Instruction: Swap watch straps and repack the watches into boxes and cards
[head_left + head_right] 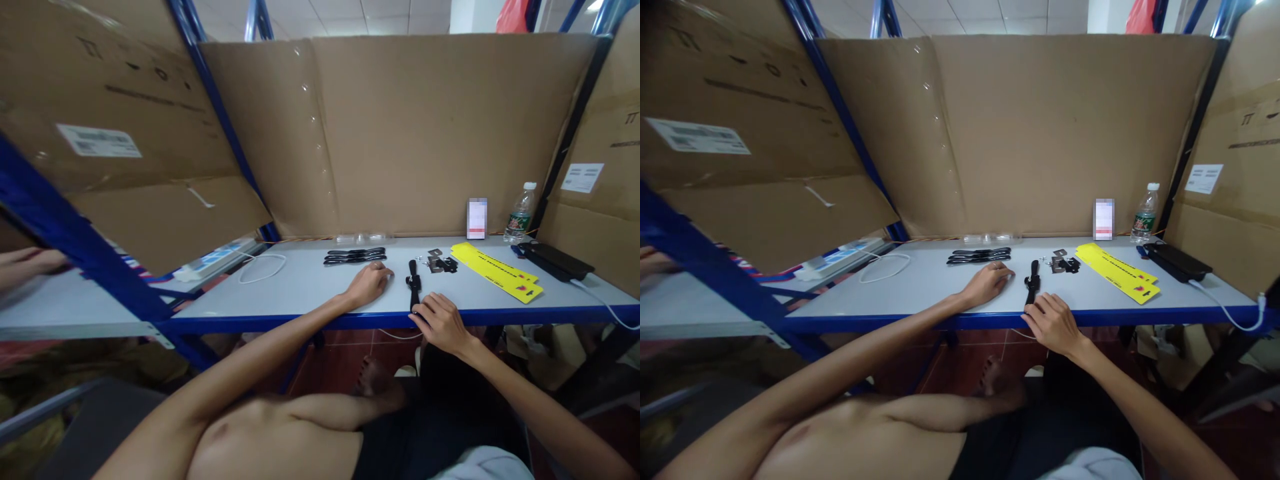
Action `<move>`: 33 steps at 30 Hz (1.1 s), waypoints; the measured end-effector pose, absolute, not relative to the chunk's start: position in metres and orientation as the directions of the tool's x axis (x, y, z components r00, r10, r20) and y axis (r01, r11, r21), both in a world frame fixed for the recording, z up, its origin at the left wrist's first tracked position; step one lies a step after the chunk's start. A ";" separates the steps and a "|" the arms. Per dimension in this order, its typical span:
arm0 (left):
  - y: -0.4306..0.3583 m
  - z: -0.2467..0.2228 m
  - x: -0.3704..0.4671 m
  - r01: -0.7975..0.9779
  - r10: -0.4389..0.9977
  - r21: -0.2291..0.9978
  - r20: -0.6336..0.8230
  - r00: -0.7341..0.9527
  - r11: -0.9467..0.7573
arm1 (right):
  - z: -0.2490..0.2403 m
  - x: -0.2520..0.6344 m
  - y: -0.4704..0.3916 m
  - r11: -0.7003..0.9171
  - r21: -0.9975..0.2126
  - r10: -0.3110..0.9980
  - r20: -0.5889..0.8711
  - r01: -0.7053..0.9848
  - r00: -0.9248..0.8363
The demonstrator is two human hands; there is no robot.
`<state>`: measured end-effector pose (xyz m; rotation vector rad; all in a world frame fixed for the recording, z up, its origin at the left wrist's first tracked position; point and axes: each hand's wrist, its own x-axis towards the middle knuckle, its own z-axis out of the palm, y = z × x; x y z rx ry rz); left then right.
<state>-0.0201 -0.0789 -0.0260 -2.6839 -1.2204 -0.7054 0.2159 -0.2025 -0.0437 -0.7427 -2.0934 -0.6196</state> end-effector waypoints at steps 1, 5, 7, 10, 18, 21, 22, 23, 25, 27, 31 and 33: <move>-0.079 -0.026 -0.020 0.736 0.684 0.089 0.455 0.570 -0.672 | -0.044 0.217 -0.203 0.707 0.169 0.289 0.816 0.686 -0.500; -0.079 -0.025 -0.020 0.737 0.687 0.087 0.449 0.571 -0.670 | -0.044 0.220 -0.202 0.717 0.161 0.310 0.798 0.678 -0.517; -0.079 -0.025 -0.020 0.739 0.689 0.084 0.446 0.572 -0.668 | -0.044 0.220 -0.198 0.706 0.120 0.374 0.774 0.698 -0.511; -0.079 -0.025 -0.020 0.736 0.683 0.074 0.445 0.579 -0.672 | -0.041 0.220 -0.190 0.527 -0.080 0.594 0.747 0.846 -0.299; -0.079 -0.026 -0.020 0.740 0.688 0.079 0.445 0.574 -0.668 | -0.037 0.224 -0.180 0.373 -0.216 0.733 0.665 0.902 -0.144; -0.078 -0.026 -0.020 0.739 0.689 0.086 0.446 0.571 -0.668 | -0.037 0.227 -0.180 0.420 -0.177 0.683 0.707 0.890 -0.182; -0.078 -0.026 -0.020 0.737 0.689 0.089 0.446 0.572 -0.670 | -0.037 0.227 -0.180 0.427 -0.171 0.673 0.715 0.888 -0.186; -0.078 -0.026 -0.020 0.735 0.687 0.090 0.448 0.572 -0.672 | -0.038 0.226 -0.181 0.430 -0.169 0.670 0.718 0.887 -0.187; -0.079 -0.026 -0.020 0.733 0.684 0.093 0.453 0.572 -0.674 | -0.039 0.226 -0.183 0.425 -0.175 0.678 0.712 0.888 -0.184; -0.079 -0.025 -0.020 0.736 0.688 0.094 0.450 0.569 -0.671 | -0.040 0.226 -0.186 0.423 -0.193 0.696 0.695 0.886 -0.181; -0.082 -0.023 -0.019 0.739 0.694 0.091 0.436 0.573 -0.667 | -0.021 0.235 -0.168 0.389 -0.274 0.806 0.564 0.879 -0.181; -0.083 -0.022 -0.019 0.740 0.695 0.088 0.433 0.574 -0.666 | 0.002 0.243 -0.141 0.313 -0.264 0.867 0.472 0.912 -0.161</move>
